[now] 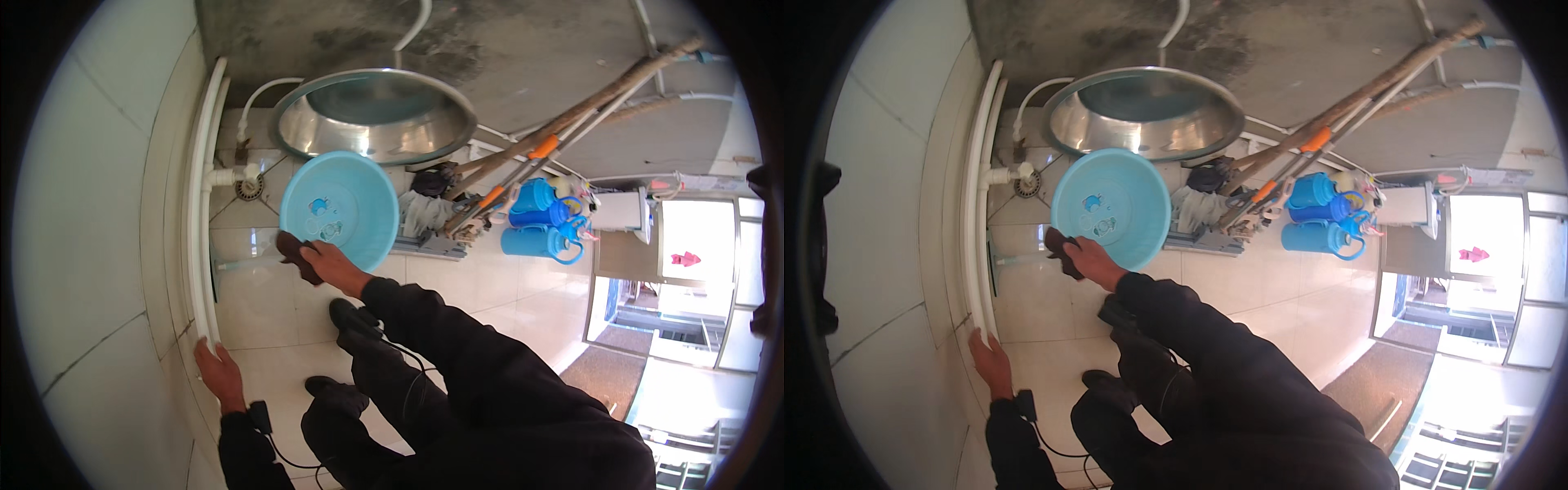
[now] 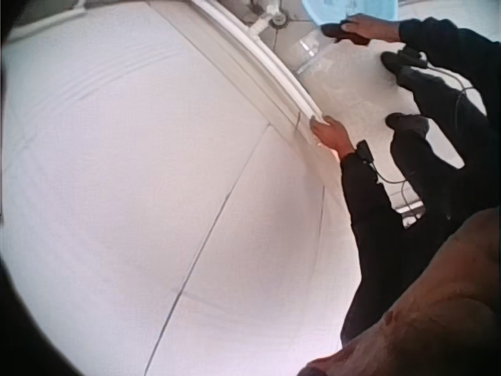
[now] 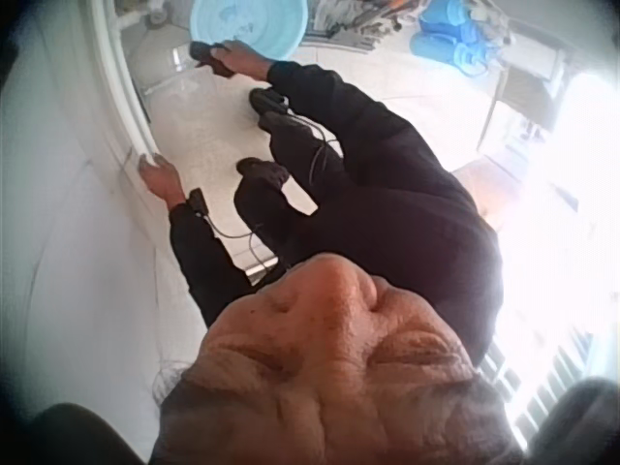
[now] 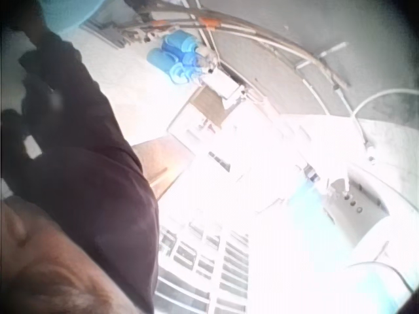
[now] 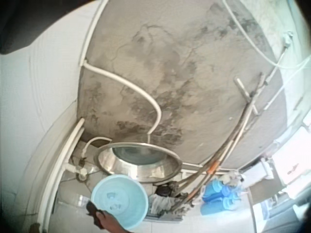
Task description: The person kneels and wipes white wall-mounted pipes with a brown cloth, then stands and wipes the window sill and frame. The person uses a cloth to clean the surfaces in a tiled room.
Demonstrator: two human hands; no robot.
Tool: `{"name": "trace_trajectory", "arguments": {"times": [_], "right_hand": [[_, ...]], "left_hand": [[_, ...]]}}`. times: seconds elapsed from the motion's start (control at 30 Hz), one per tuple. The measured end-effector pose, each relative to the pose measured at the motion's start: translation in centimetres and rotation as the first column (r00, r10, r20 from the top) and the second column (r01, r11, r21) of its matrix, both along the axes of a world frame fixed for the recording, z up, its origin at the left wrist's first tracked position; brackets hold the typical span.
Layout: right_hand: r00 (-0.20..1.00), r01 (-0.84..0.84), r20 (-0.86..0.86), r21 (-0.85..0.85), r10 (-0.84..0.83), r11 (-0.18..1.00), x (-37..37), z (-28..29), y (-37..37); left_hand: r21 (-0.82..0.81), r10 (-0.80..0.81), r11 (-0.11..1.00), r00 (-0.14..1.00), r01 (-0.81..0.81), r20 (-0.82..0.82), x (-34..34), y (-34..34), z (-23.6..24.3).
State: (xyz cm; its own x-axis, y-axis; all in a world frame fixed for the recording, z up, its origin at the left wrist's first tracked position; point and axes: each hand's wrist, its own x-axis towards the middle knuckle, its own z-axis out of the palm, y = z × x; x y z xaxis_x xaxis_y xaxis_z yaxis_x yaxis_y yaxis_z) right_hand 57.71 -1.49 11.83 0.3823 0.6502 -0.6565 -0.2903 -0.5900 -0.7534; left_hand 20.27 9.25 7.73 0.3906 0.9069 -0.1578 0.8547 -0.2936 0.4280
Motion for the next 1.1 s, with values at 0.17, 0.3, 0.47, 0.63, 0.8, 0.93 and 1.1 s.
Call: {"name": "trace_trajectory", "arguments": {"times": [0.17, 0.3, 0.47, 0.63, 0.8, 0.93, 1.1], "right_hand": [[0.977, 0.097, 0.204, -0.183, -0.058, 0.978, 1.9, 6.5, -10.8], [0.974, 0.2, 0.164, -0.297, -0.157, 0.934, 2.2, 11.8, -19.9], [0.944, 0.327, 0.17, -0.357, -0.284, 0.875, 0.9, 17.6, -30.0], [0.908, 0.411, 0.26, -0.407, -0.328, 0.816, -2.5, 22.5, -37.1], [0.871, 0.489, 0.253, -0.373, -0.421, 0.788, -6.0, 25.0, -40.2], [0.84, 0.542, 0.195, -0.333, -0.506, 0.772, -7.6, 26.2, -40.8], [0.796, 0.602, 0.101, -0.226, -0.596, 0.766, -8.0, 28.1, -43.9]], "left_hand": [[-0.154, -0.044, 0.987, 0.999, 0.044, -0.001, -1.5, -5.6, 8.9], [-0.242, -0.031, 0.97, 1.0, 0.028, -0.007, -3.1, -8.6, 12.8], [-0.284, -0.041, 0.956, 0.992, 0.073, 0.116, -4.9, -11.6, 16.1], [-0.39, 0.024, 0.92, 0.991, 0.029, 0.129, -7.6, -13.2, 20.7], [-0.333, -0.098, 0.936, 0.993, 0.114, 0.063, -11.7, -13.2, 23.5], [-0.304, -0.118, 0.946, 0.993, 0.11, -0.009, -14.7, -13.9, 25.0], [-0.337, -0.262, 0.921, 0.952, 0.197, -0.16, -15.1, -13.6, 26.1]]}}
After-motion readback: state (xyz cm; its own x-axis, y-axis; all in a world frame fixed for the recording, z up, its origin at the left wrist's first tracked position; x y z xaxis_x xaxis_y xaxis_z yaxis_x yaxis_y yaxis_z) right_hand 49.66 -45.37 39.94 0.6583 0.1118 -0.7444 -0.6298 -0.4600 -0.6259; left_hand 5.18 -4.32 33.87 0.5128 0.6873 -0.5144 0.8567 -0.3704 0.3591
